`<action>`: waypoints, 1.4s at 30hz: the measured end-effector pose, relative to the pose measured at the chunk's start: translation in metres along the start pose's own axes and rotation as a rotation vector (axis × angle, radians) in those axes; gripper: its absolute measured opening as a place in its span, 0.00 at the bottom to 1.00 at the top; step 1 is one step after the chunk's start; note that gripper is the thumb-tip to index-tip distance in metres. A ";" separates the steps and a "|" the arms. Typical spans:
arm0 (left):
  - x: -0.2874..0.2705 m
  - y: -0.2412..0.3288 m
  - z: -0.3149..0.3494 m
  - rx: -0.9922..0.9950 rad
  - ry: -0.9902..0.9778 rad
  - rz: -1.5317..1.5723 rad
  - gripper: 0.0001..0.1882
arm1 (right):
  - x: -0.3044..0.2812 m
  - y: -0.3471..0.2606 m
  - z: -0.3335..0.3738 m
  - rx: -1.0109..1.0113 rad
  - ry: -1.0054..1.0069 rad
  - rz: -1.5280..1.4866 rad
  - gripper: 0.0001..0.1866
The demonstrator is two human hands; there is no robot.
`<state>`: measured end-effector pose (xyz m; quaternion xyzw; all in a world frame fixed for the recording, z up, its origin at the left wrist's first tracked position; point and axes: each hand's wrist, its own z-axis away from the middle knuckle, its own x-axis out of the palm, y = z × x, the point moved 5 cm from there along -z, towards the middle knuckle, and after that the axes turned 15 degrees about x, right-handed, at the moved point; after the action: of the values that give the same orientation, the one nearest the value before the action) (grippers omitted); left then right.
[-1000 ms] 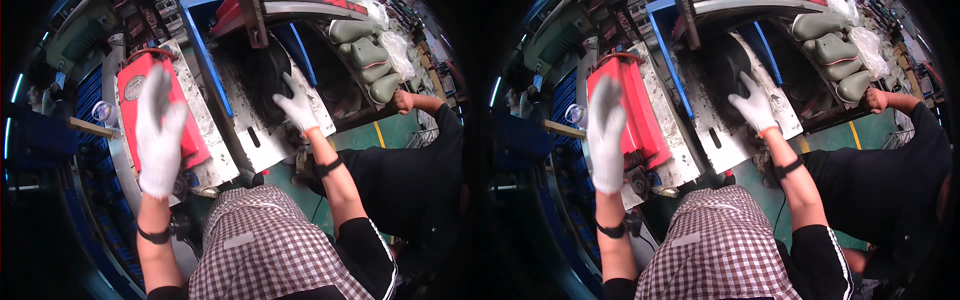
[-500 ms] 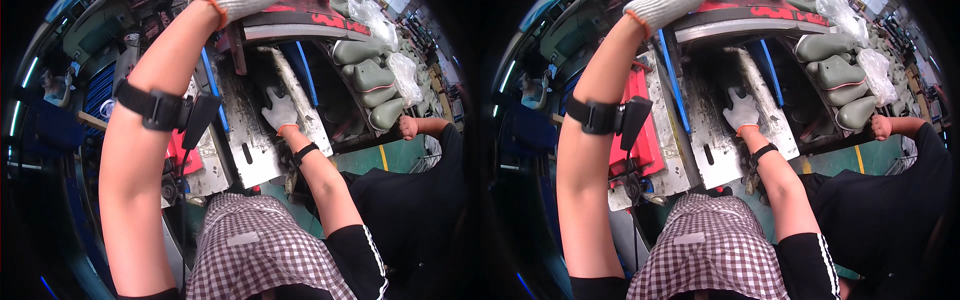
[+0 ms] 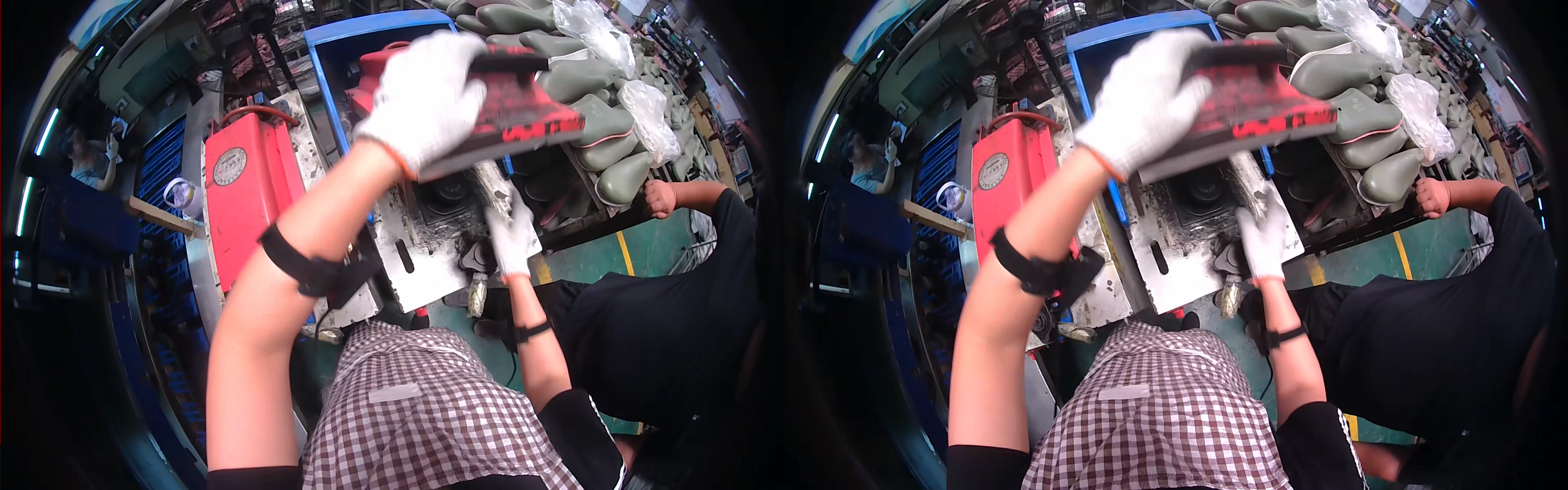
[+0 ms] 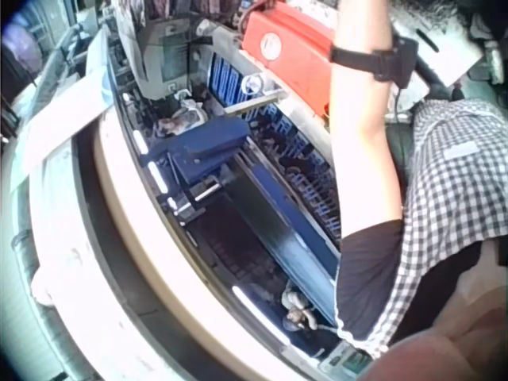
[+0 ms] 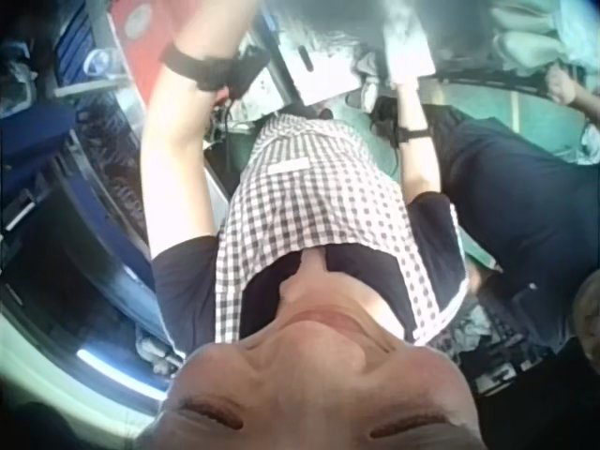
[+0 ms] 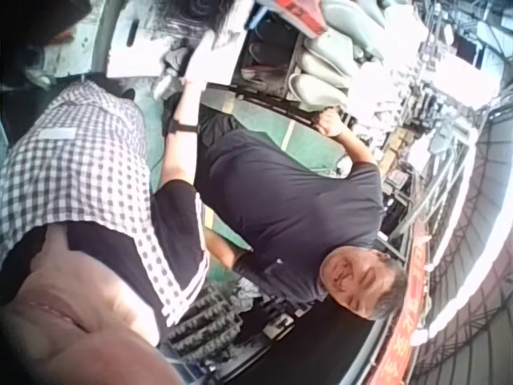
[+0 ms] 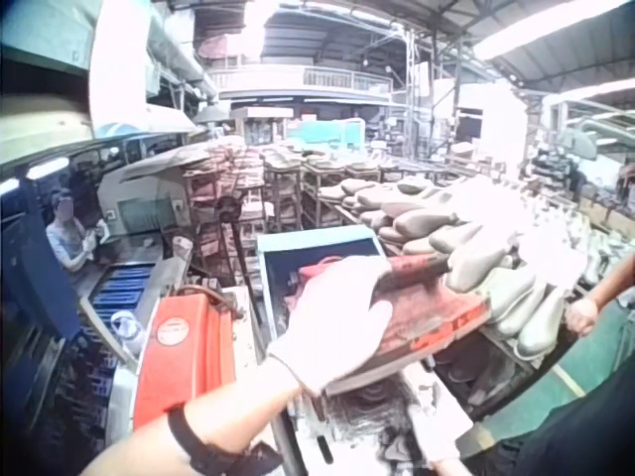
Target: Operating a pneumatic shoe press to bond soles to leather shoe uppers.
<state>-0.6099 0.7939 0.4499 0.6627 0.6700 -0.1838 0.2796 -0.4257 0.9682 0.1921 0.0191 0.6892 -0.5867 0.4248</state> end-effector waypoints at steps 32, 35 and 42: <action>0.113 0.074 0.189 0.073 -0.308 0.380 0.31 | -0.035 0.018 0.026 -0.150 0.472 0.166 0.14; 0.036 0.064 0.218 -0.247 -0.430 0.462 0.22 | -0.011 0.026 0.028 0.040 0.368 0.335 0.10; -0.131 0.032 0.382 -0.624 -0.234 -0.170 0.10 | -0.010 0.022 0.030 0.049 0.351 0.331 0.11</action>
<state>-0.5324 0.4575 0.2385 0.4615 0.7103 -0.0674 0.5272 -0.3916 0.9551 0.1825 0.2435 0.7255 -0.5133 0.3883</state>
